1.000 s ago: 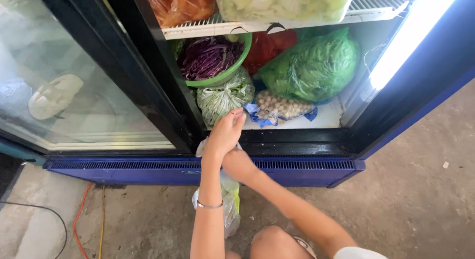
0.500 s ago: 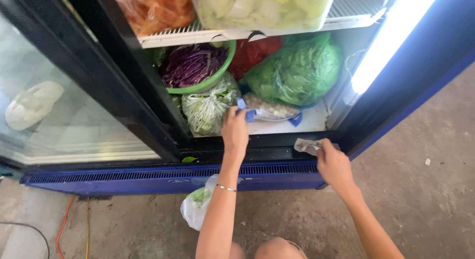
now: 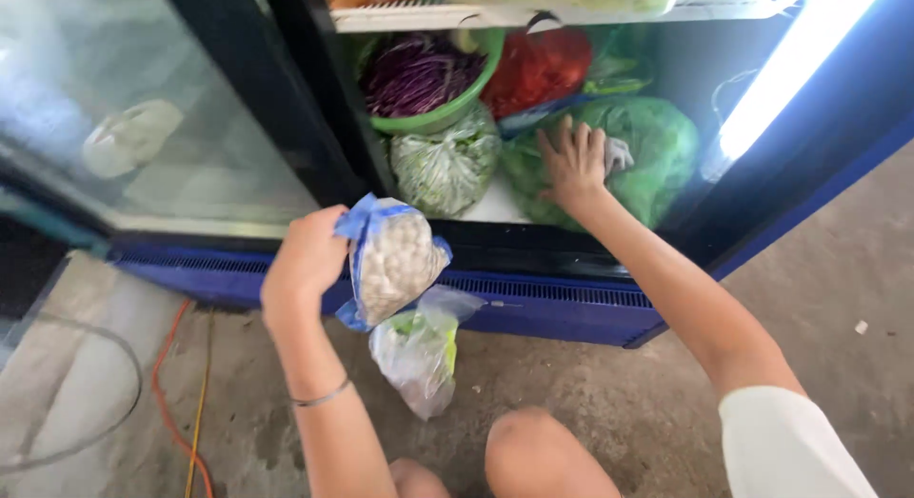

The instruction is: Cleaning the interior shelves and bottom of a commercial refrigerator.

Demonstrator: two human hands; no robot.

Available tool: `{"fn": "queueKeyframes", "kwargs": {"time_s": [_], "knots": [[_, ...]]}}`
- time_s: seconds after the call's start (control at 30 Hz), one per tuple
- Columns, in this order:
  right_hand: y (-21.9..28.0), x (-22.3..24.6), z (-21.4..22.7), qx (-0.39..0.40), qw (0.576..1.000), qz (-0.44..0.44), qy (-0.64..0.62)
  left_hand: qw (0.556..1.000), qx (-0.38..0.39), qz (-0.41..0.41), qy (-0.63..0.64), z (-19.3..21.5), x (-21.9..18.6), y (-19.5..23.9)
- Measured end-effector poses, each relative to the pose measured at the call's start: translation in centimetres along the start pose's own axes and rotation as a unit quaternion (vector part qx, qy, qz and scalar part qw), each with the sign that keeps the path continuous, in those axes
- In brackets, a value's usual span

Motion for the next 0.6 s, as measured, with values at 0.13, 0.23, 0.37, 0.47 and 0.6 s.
{"fn": "queueKeyframes", "kwargs": {"time_s": [0.13,0.23,0.37,0.47,0.6], "knots": [[-0.9,0.9,-4.3,0.083,0.993,0.054,0.07,0.953,0.123,0.273,0.053,2.5,6.8,4.2],[-0.2,0.0,1.6,-0.004,0.997,0.07,0.021,0.925,0.132,0.351,0.066,3.3,7.0,6.7],[1.6,-1.5,13.7,-0.108,0.984,-0.003,-0.144,0.911,0.143,0.387,-0.016,1.6,9.5,5.9],[3.5,-1.5,15.4,-0.099,0.944,-0.079,-0.303,0.866,0.201,0.454,-0.06,-3.0,18.6,6.6],[5.5,4.6,11.0,0.046,0.716,-0.197,-0.668,0.817,0.31,0.484,-0.047,-10.5,29.7,8.7]]}}
Point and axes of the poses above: each hand's wrist, its own y-axis away from the middle knuckle, its own z-axis out of the back of the hand, x = y × z, the point moved 8 cm from there along -y, towards the middle knuckle, and after that the axes turned 4 degrees about y, right-handed, at the moved point
